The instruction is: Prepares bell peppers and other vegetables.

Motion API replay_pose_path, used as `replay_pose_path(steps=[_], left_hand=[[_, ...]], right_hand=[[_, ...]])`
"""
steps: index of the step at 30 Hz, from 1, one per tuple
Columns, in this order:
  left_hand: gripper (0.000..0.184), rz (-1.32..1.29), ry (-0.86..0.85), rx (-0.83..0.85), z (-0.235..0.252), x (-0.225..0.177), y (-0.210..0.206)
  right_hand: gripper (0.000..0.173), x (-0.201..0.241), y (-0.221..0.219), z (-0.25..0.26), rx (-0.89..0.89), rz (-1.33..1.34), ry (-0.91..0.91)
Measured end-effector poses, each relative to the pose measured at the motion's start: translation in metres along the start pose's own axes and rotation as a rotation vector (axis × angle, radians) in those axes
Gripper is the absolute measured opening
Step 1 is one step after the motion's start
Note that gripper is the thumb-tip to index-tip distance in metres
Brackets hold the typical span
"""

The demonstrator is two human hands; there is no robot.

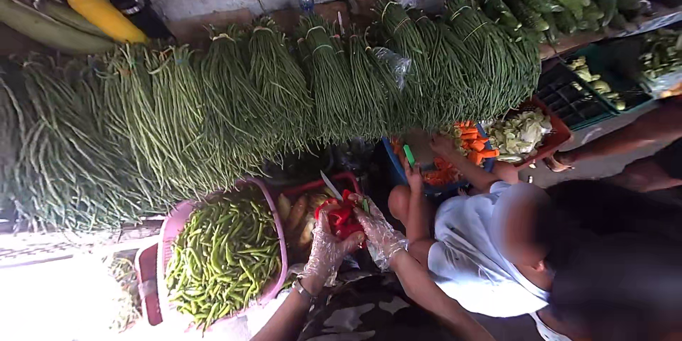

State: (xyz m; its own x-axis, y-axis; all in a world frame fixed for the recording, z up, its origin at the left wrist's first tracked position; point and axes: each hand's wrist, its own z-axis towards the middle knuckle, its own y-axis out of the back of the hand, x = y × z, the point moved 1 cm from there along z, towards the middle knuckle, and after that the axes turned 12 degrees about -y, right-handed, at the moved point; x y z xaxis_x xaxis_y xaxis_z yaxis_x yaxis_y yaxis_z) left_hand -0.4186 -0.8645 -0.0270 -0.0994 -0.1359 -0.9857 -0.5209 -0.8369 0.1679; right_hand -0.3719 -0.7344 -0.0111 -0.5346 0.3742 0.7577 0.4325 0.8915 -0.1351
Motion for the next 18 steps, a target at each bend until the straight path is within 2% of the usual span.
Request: replay_pose_path(steps=[6,12,15,18], left_hand=[[0.092,0.044,-0.019,0.019,0.053,-0.002,0.002],[0.096,0.027,-0.117,0.078,0.12,-0.006,-0.027],[0.097,0.027,-0.031,0.118,0.128,-0.002,-0.047],[0.096,0.087,0.059,0.164,0.11,0.012,-0.057]], right_hand=[[0.039,0.031,0.004,0.036,0.006,0.036,0.023],[0.038,0.073,0.039,0.067,-0.075,0.067,0.038],[0.036,0.068,0.057,0.073,-0.081,0.165,-0.019],[0.037,0.035,0.068,0.075,-0.071,0.199,-0.056]])
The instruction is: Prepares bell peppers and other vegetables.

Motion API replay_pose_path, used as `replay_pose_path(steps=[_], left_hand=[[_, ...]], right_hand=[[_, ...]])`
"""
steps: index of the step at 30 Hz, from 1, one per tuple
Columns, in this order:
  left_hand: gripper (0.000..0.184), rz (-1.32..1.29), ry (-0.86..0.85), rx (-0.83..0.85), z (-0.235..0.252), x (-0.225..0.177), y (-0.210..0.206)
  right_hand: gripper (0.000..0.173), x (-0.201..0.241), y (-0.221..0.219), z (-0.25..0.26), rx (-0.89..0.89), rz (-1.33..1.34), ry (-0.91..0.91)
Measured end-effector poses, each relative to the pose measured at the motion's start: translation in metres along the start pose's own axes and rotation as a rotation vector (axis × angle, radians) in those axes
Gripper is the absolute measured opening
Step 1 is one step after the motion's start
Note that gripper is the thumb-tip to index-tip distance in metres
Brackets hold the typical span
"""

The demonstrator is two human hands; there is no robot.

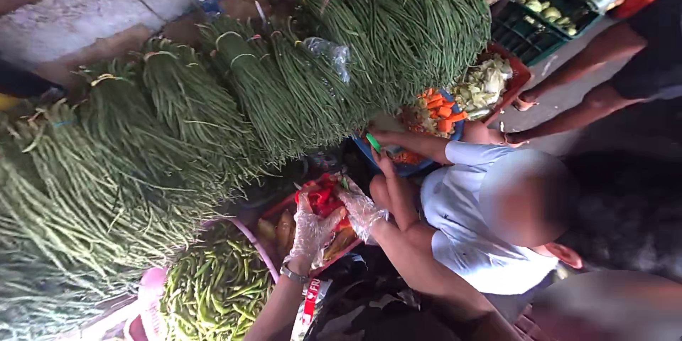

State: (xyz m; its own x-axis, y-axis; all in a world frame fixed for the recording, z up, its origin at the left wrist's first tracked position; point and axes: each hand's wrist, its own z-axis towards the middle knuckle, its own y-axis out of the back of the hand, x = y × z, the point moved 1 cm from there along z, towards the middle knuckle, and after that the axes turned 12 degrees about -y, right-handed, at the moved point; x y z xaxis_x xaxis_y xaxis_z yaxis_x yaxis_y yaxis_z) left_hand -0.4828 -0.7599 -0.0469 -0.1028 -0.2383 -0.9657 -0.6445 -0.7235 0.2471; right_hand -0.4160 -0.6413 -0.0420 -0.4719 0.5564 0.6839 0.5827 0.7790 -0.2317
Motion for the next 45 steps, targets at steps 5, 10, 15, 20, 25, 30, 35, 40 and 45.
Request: replay_pose_path(steps=[5,10,15,20,25,30,35,40,45], left_hand=[[0.092,0.087,0.171,0.053,-0.039,0.012,-0.017],[0.094,0.084,0.206,0.046,-0.044,0.015,-0.022],[0.094,-0.024,0.199,0.022,-0.029,0.01,-0.022],[0.104,-0.12,0.115,-0.016,-0.03,0.011,-0.027],[0.1,-0.25,0.212,-0.072,-0.04,-0.005,-0.029],[0.075,-0.35,0.248,-0.082,-0.047,0.002,-0.025],[0.068,-0.465,0.239,-0.102,-0.057,0.0,-0.022],[0.078,-0.464,0.193,-0.179,-0.07,0.003,-0.026],[0.08,-0.455,0.224,-0.227,-0.09,0.007,-0.023]], right_hand=[[0.041,-0.055,0.014,-0.013,-0.031,0.011,-0.134],[0.042,-0.063,0.015,-0.021,-0.037,0.096,-0.12],[0.04,-0.046,0.015,-0.019,-0.027,0.13,-0.082],[0.04,-0.046,0.02,-0.017,-0.007,0.155,-0.059],[0.037,-0.04,0.02,-0.027,-0.024,0.164,-0.095],[0.038,-0.034,0.019,-0.04,-0.058,0.071,-0.105],[0.038,-0.046,0.018,-0.041,-0.036,0.098,-0.114],[0.038,-0.057,0.012,-0.051,-0.03,0.053,-0.038],[0.039,-0.073,0.004,-0.06,-0.016,0.031,-0.048]])
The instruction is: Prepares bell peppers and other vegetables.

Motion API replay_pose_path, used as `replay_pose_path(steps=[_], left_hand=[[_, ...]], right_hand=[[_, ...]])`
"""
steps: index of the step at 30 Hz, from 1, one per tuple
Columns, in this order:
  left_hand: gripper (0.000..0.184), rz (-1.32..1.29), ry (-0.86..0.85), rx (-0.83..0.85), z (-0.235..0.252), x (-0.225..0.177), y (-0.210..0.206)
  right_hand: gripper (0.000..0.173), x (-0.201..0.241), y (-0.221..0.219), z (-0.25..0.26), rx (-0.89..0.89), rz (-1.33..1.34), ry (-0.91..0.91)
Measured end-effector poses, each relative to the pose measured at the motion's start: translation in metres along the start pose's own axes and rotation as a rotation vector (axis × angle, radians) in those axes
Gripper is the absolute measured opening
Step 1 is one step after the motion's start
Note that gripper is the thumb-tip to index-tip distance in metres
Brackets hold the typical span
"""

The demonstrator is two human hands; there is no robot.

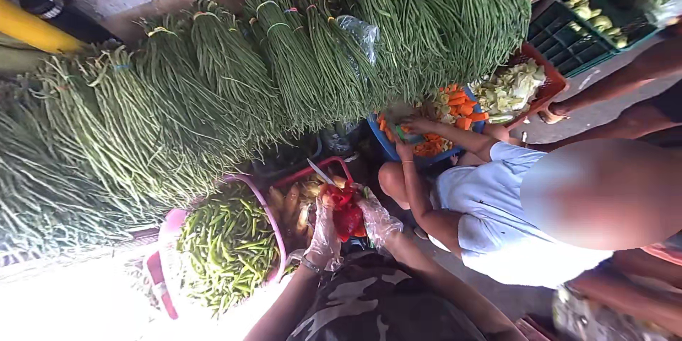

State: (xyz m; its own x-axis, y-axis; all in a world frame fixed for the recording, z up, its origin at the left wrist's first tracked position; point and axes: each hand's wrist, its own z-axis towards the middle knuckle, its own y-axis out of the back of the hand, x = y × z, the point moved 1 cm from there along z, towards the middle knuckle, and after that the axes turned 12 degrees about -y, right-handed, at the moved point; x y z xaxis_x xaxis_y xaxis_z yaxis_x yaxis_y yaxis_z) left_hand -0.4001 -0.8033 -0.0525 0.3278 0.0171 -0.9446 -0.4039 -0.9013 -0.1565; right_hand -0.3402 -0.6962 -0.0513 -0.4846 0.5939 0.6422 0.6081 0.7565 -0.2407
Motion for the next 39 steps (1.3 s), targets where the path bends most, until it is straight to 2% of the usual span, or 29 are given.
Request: replay_pose_path(steps=[3,12,20,28,31,39], left_hand=[[0.072,0.029,0.016,-0.005,-0.007,0.001,0.007],[0.071,-0.013,-0.007,-0.022,-0.012,0.004,0.017],[0.06,-0.038,-0.005,-0.005,-0.014,-0.003,0.013],[0.065,-0.02,-0.028,0.036,-0.011,-0.001,0.011],[0.06,-0.041,-0.029,0.047,-0.009,0.0,0.01],[0.054,-0.035,0.041,-0.017,-0.009,-0.006,0.005]], right_hand=[[0.039,-0.009,-0.002,0.0,0.017,-0.025,-0.015],[0.039,-0.008,-0.012,-0.01,0.037,-0.025,0.005],[0.039,-0.007,-0.011,-0.017,0.02,0.008,0.017],[0.04,-0.004,-0.01,-0.021,-0.026,-0.008,0.033],[0.039,-0.006,-0.009,-0.019,-0.014,0.018,0.031],[0.041,-0.004,-0.007,-0.016,-0.006,-0.016,-0.01]])
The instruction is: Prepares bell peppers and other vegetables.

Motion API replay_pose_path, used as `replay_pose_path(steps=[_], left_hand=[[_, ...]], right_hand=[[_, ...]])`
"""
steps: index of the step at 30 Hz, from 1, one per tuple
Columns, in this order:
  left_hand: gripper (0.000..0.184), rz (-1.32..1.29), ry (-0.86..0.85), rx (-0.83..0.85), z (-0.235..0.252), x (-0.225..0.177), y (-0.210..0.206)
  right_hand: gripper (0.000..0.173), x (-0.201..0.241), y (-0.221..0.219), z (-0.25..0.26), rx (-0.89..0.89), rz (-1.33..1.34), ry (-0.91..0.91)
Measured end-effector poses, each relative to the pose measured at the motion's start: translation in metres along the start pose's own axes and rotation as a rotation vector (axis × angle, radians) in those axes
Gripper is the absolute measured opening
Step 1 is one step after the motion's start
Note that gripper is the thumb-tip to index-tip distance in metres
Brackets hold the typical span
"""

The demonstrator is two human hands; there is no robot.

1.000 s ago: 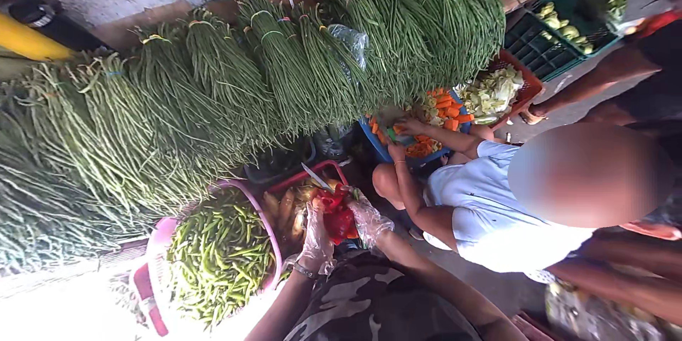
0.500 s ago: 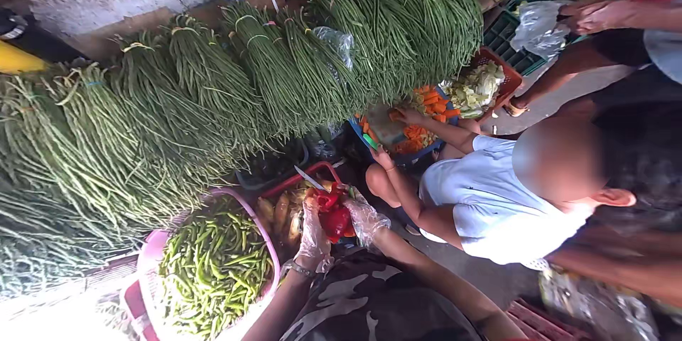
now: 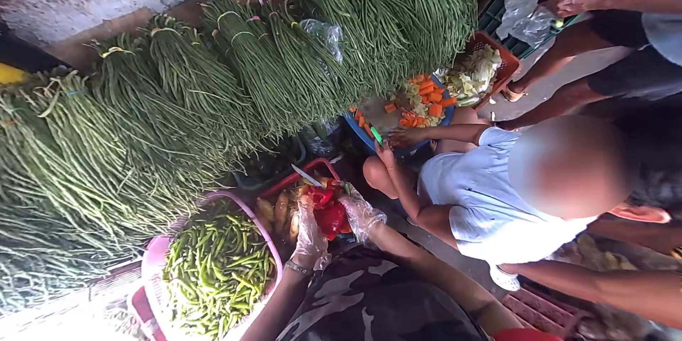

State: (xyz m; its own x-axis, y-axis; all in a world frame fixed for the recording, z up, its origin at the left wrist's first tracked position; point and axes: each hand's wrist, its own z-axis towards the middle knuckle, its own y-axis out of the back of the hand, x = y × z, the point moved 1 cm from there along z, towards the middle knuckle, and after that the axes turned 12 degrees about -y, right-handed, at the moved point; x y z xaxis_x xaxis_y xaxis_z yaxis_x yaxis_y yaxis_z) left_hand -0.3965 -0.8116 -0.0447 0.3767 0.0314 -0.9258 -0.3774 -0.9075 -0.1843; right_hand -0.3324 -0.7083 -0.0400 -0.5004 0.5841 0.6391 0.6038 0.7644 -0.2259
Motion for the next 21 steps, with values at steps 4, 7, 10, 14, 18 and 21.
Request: replay_pose_path(steps=[4,7,10,14,18,21], left_hand=[[0.055,0.004,0.003,0.006,0.001,0.0,0.0],[0.056,0.022,-0.014,0.004,0.002,0.003,0.0],[0.057,0.046,-0.024,0.031,0.004,0.008,0.0],[0.062,0.079,-0.016,0.057,0.005,0.009,-0.01],[0.058,0.14,0.045,0.086,0.006,0.01,-0.034],[0.059,0.17,0.091,0.171,0.022,0.027,-0.058]], right_hand=[[0.041,-0.001,0.0,0.001,0.002,0.033,0.007],[0.04,-0.001,0.001,0.003,-0.002,0.041,0.021],[0.039,-0.001,0.004,0.003,-0.012,0.038,0.03],[0.041,-0.003,0.012,0.002,-0.058,0.024,0.041],[0.041,-0.003,0.026,-0.004,-0.154,0.102,0.018],[0.04,-0.002,0.049,0.002,-0.252,0.177,0.029]])
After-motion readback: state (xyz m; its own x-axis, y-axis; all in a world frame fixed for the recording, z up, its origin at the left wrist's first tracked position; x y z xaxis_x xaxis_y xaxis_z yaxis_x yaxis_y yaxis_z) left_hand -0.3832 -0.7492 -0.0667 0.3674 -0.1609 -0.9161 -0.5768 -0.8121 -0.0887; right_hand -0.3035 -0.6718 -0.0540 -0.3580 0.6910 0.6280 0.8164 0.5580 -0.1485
